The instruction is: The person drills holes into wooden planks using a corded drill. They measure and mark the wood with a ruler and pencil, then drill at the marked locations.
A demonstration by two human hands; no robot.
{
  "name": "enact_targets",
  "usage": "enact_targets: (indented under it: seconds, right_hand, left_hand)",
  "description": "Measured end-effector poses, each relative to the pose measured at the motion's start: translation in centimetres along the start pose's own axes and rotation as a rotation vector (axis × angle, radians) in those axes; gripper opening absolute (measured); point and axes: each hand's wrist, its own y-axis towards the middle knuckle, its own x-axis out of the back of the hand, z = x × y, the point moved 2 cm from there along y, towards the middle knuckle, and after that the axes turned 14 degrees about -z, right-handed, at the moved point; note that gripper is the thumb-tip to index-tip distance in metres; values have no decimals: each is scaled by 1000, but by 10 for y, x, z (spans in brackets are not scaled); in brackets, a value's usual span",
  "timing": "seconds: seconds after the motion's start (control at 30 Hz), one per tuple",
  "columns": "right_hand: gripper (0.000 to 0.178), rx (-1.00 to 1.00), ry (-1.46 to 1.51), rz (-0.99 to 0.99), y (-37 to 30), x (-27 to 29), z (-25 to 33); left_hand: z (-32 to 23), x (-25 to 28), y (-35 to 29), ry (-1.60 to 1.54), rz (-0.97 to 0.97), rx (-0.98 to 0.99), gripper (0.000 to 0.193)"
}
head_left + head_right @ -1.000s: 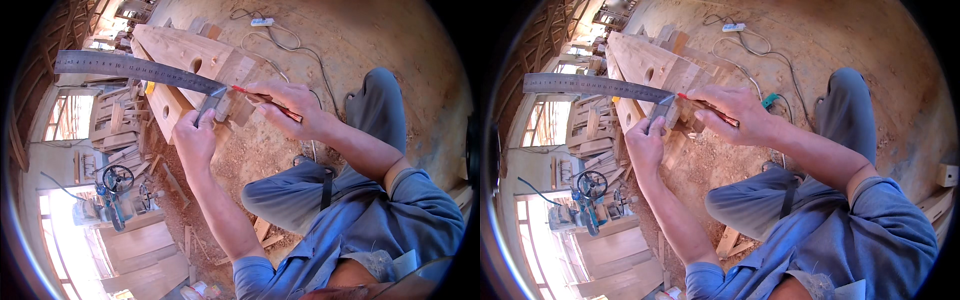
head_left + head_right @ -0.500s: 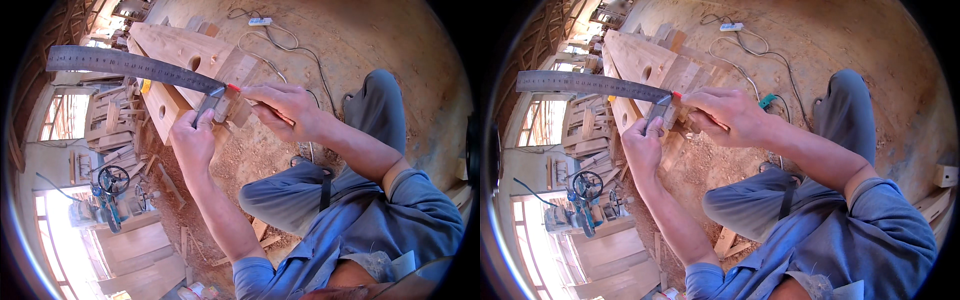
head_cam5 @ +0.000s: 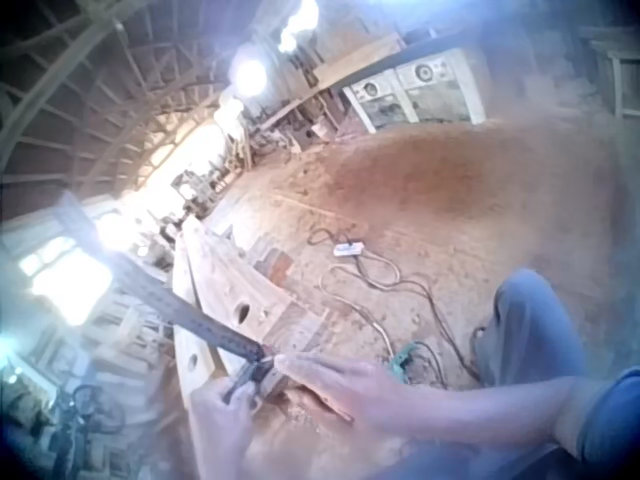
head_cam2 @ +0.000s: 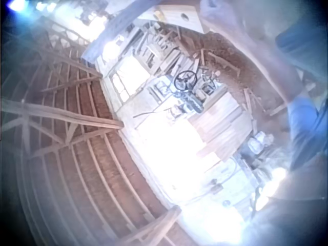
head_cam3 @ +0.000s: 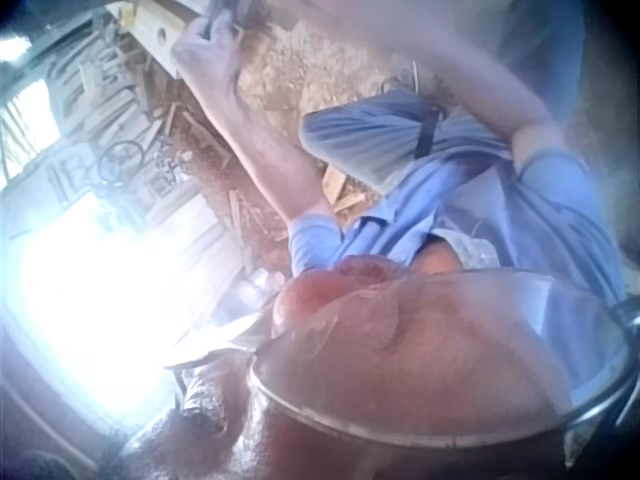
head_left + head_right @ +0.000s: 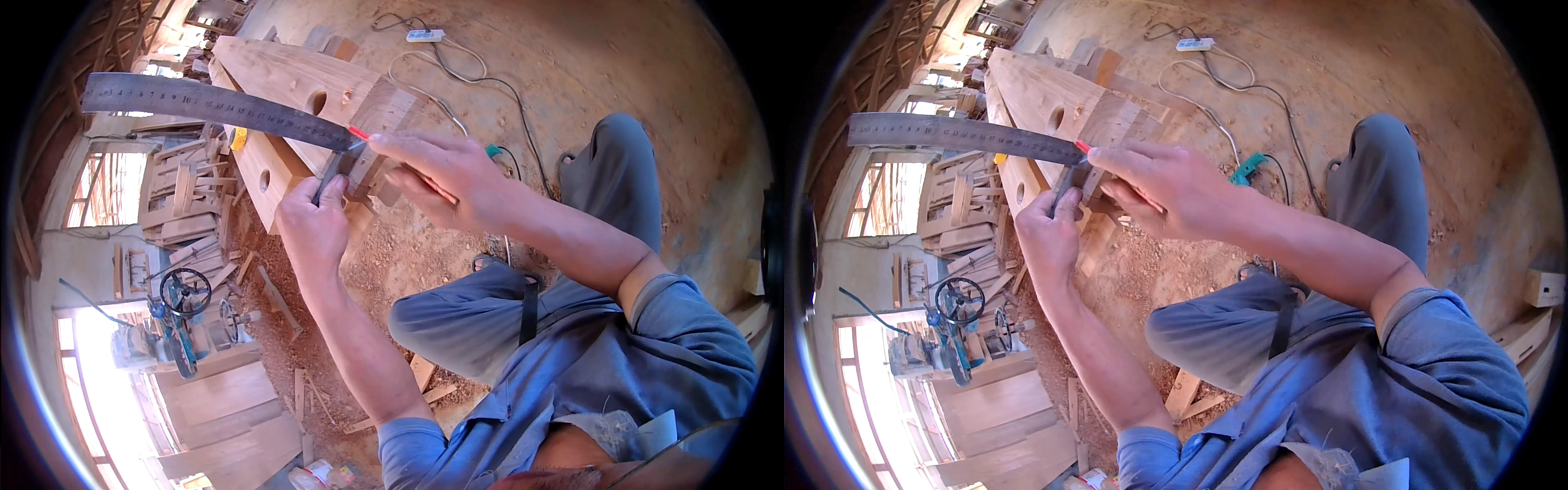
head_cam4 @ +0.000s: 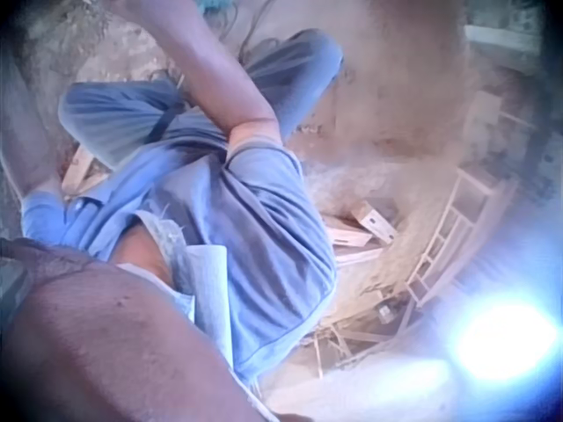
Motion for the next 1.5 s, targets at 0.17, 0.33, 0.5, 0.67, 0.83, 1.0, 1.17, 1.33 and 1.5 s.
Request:
enact_targets:
  seconds: [0.17,0.33,0.5,0.67,0.83,1.0,1.17,1.33,1.5]
  right_hand:
    - [37,-11,86,-82,4,7,10]
    - [38,112,45,-127,20,5,8]
    - [29,415,-109,-116,49,-40,-23]
    - [26,550,-311,-62,49,-70,-22]
    - [21,589,-427,-63,52,-77,-18]
    - [19,529,-501,0,65,-109,-46]
    - [25,405,-568,132,90,-147,-85]
    - [22,-219,-38,321,104,-126,-89]
    - [28,-302,196,214,83,-64,-77]
  left_hand:
    - [9,0,-5,33,-79,-122,22]
    - [45,4,-37,-140,-207,-18,32]
    - [76,1,-70,-214,-316,139,35]
    - [137,3,-96,-305,-488,316,33]
    - [166,-22,-104,-481,-704,367,40]
    - [177,-34,-103,-476,-801,319,40]
    - [187,-52,-122,-378,-863,307,38]
    - [167,-59,-131,-314,-835,268,38]
    - [137,-69,-135,-208,-679,96,30]
